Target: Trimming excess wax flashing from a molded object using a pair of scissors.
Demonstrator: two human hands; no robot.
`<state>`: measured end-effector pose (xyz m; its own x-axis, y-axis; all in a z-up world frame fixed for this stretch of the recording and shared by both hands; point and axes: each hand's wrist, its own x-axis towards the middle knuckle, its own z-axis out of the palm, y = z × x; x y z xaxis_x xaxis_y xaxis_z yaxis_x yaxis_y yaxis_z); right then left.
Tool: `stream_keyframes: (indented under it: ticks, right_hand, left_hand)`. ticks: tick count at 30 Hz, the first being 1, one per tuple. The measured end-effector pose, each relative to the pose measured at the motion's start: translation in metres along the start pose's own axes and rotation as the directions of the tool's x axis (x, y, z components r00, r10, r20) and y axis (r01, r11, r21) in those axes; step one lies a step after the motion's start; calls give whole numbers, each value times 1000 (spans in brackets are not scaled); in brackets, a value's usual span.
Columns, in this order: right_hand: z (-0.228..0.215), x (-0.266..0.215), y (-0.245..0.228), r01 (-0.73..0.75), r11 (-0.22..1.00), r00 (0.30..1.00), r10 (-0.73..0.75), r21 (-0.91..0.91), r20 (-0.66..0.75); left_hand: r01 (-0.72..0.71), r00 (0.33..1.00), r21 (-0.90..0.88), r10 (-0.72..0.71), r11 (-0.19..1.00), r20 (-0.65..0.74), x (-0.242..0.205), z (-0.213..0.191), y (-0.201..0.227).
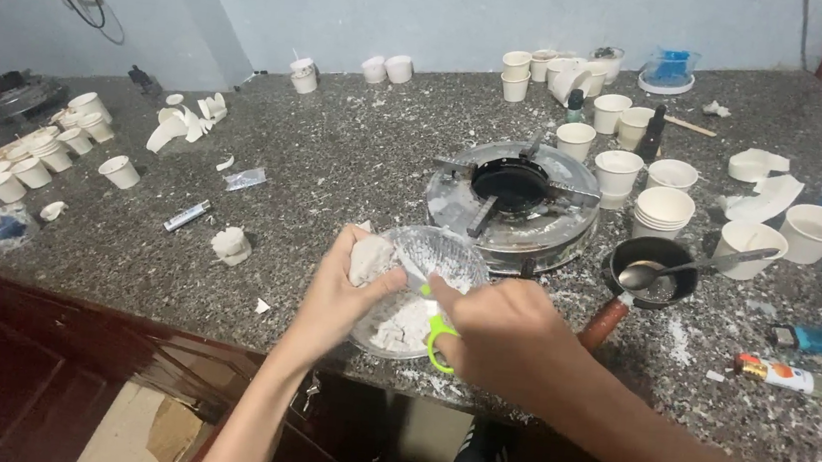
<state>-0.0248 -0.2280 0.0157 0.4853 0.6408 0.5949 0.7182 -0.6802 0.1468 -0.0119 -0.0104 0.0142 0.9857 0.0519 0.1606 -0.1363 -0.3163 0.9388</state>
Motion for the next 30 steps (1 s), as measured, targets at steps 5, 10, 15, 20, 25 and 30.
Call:
stream_keyframes:
  ticks: [5, 10, 15, 20, 25, 30]
  right_hand:
    - [-31, 28, -3, -674, 537, 722, 336, 507, 604]
    - [-9, 27, 2, -759, 161, 630, 427, 631, 649]
    - [6, 25, 12, -603, -296, 699, 252, 740, 670]
    - [8, 22, 19, -614, -229, 707, 265, 755, 656]
    - [-5, 21, 20, -651, 7, 737, 245, 759, 630]
    - [-7, 15, 15, -337, 830, 941, 281, 445, 188]
  left_hand:
    - [-23, 998, -33, 21, 999, -58, 0, 2, 2]
    - [-51, 994, -34, 48, 998, -95, 2, 2, 1]
    - [9, 997, -108, -18, 994, -81, -2, 8, -1]
    - [23, 997, -179, -35, 984, -66, 6, 6, -14]
    - [26, 1000, -442, -20, 897, 20, 8, 3, -25]
    - [58, 996, -430, -25, 901, 82, 6, 7, -9]
